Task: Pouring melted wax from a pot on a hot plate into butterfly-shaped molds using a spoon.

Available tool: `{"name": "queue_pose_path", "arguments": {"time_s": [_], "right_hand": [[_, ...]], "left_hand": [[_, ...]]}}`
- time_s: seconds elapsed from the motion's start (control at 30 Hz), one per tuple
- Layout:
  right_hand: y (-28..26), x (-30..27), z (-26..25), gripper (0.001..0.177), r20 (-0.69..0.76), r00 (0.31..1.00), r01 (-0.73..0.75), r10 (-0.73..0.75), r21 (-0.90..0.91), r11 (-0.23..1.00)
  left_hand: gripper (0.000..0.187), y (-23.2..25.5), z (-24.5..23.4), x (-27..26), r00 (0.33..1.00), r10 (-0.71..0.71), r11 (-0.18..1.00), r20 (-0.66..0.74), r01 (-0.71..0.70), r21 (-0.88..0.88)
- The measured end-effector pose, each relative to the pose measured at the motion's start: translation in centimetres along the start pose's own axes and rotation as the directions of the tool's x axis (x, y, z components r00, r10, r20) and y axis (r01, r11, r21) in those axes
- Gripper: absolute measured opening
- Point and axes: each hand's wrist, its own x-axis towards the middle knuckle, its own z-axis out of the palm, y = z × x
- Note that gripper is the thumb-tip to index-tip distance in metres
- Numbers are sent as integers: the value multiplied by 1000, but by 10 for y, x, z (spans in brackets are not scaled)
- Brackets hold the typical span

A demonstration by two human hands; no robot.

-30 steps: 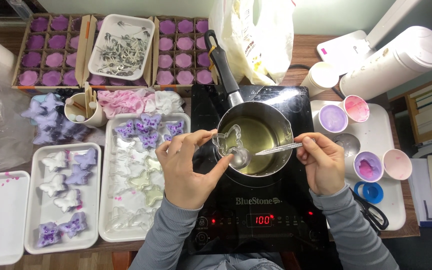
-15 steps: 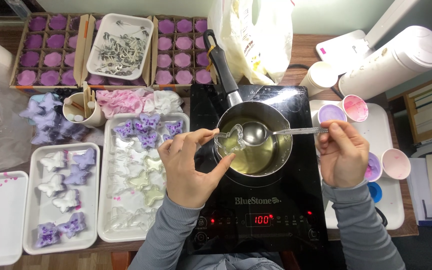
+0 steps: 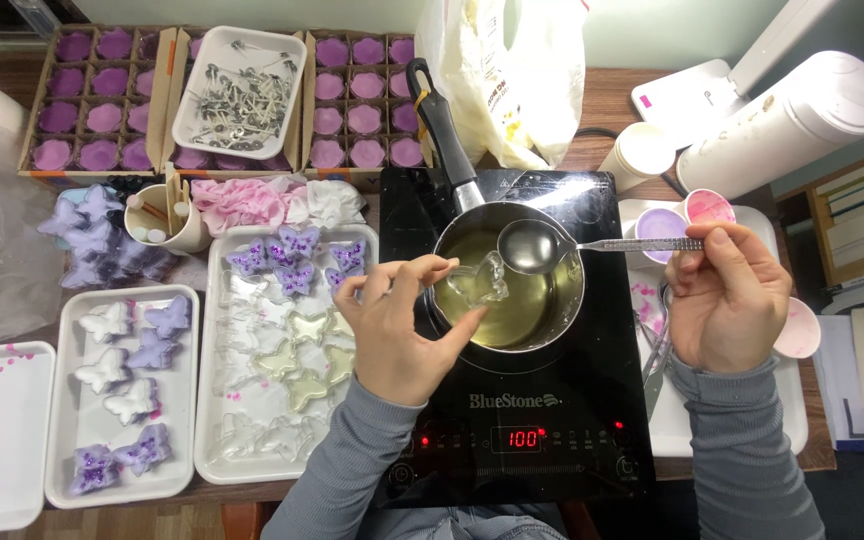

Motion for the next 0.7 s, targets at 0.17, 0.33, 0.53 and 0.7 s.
{"name": "queue_pose_path", "arguments": {"time_s": [0.17, 0.33, 0.53, 0.7], "right_hand": [[-1, -5, 5, 19, 13, 1000, 0, 0, -6, 1000], [0, -11, 12, 20, 32, 999, -1, 2, -23, 1000], [3, -17, 16, 17, 53, 997, 52, -49, -65, 997], [4, -21, 12, 14, 113, 983, 154, -144, -87, 984]], "left_hand": [[56, 1, 10, 0, 1000, -3, 1000, -1, 3, 13], [59, 3, 12, 1, 1000, -4, 999, 6, 4, 32], [60, 4, 10, 1, 1000, -21, 1000, 21, 21, 10], [60, 4, 8, 2, 999, -16, 1000, 27, 16, 21]]}}
